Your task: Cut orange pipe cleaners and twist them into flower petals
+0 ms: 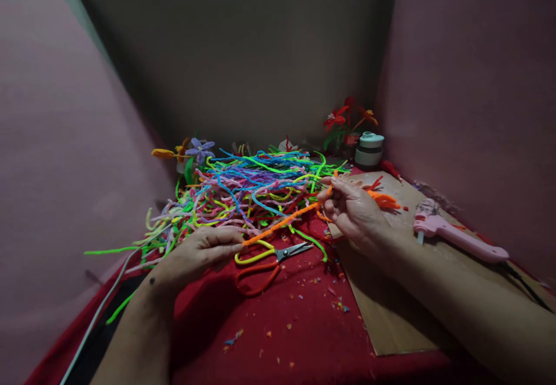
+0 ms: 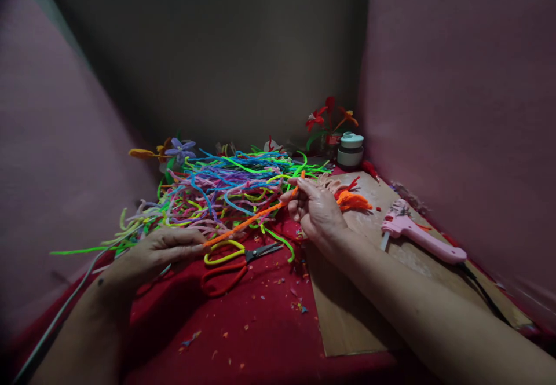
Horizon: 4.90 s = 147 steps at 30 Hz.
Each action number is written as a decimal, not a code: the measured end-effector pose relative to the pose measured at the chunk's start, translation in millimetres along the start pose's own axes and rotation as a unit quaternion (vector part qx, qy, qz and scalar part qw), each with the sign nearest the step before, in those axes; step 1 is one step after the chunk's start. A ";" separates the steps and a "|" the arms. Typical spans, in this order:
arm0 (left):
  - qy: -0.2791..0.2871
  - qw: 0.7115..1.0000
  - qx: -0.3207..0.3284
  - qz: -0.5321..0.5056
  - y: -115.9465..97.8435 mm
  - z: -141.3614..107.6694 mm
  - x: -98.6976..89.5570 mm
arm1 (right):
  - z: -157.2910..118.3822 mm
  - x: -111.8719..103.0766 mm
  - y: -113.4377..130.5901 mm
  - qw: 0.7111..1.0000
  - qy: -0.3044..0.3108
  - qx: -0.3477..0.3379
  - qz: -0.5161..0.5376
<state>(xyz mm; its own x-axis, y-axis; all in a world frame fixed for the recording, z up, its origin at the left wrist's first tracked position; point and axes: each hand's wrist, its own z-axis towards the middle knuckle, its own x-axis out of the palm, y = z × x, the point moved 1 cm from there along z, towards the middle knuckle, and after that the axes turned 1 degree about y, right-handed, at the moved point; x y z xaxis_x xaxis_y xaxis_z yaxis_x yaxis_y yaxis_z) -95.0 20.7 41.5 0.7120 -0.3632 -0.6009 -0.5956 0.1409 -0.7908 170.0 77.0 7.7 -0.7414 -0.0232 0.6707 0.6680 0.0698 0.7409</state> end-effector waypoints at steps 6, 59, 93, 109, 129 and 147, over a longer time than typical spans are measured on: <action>-0.012 0.997 -0.023 -0.077 5.8 -0.4 5.0 | 3.7 -3.7 3.7 0.999 -0.013 0.012 0.042; 0.013 0.893 0.119 0.435 4.8 12.5 59.0 | -20.2 3.3 -22.8 0.971 0.150 -0.016 -0.186; -0.154 0.830 0.048 0.534 -7.8 5.7 49.7 | -31.1 9.5 -14.3 0.943 0.089 -0.085 -0.310; -0.142 0.825 0.079 0.542 -2.8 7.2 52.5 | -34.9 11.4 -17.3 0.942 0.079 -0.055 -0.320; -0.164 0.789 0.107 0.583 -5.4 6.6 56.4 | -33.8 12.0 -18.5 0.968 0.079 0.032 -0.234; -0.156 0.869 0.087 0.461 -3.9 10.2 54.9 | -30.7 8.9 -17.7 0.956 0.063 -0.024 -0.286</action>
<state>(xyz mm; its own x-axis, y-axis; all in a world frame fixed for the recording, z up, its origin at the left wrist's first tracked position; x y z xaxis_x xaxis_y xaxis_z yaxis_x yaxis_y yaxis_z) -49.8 9.7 10.4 0.0449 0.2417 -0.9693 -0.9208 0.3864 0.0537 153.6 44.9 1.6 -0.9747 -0.1644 0.1516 0.1596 -0.0364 0.9865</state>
